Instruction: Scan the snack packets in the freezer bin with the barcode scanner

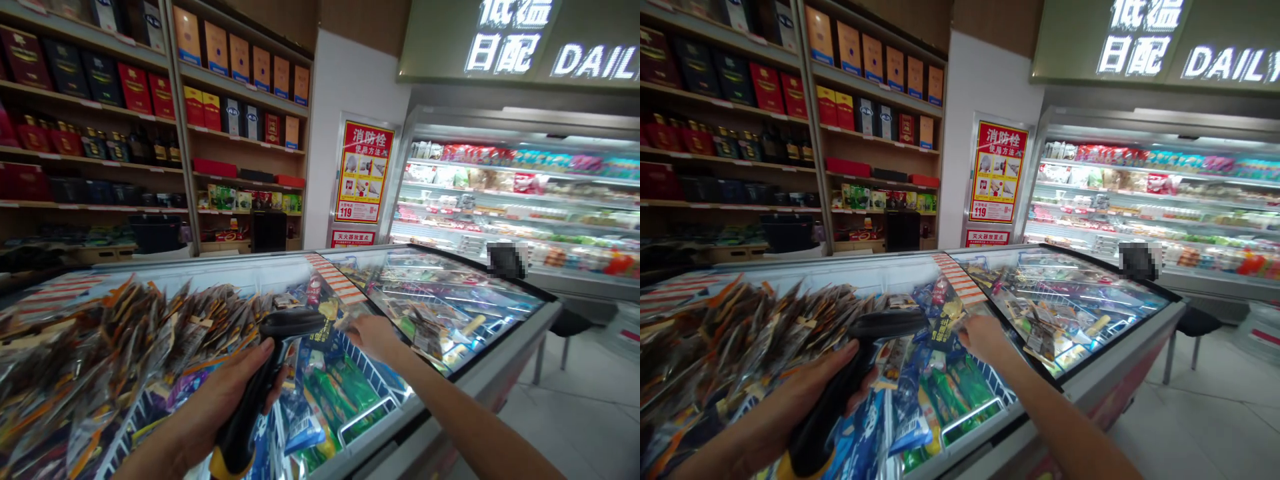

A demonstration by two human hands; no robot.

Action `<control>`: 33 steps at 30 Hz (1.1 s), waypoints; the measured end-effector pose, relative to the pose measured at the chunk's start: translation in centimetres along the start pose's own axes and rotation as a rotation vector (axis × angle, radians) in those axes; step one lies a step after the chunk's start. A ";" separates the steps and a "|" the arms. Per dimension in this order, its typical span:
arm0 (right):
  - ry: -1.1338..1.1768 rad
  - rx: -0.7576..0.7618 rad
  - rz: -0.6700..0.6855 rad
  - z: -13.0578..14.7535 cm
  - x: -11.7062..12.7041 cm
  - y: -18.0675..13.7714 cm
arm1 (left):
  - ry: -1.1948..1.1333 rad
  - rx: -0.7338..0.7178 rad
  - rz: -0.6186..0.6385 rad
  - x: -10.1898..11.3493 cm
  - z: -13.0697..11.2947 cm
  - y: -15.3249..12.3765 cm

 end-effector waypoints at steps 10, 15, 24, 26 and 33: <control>0.406 -0.218 0.152 -1.2 -2.7 -0.1 | -0.070 -0.010 0.007 1.2 -0.5 -3.8; 0.492 -0.323 0.074 -2.1 -2.6 -2.1 | -0.067 -0.006 0.041 1.2 -0.3 -5.0; 1.284 -0.228 -0.185 1.5 0.7 -3.4 | -0.098 -0.015 0.038 0.4 -0.3 -5.8; 1.434 -0.226 -0.285 1.8 0.9 -3.4 | -0.107 -0.036 0.056 0.1 -0.7 -5.9; 1.608 -0.247 -0.299 2.4 -0.6 -3.5 | -0.069 -0.052 0.085 -0.5 -1.3 -6.2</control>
Point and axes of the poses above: each hand's wrist, its own y-axis towards the middle knuckle, its own x-axis out of the back of the hand, z = x × y, the point moved 8 cm from there along y, towards the middle knuckle, and after that the axes turned 9 degrees about -x, right-handed, at the moved point
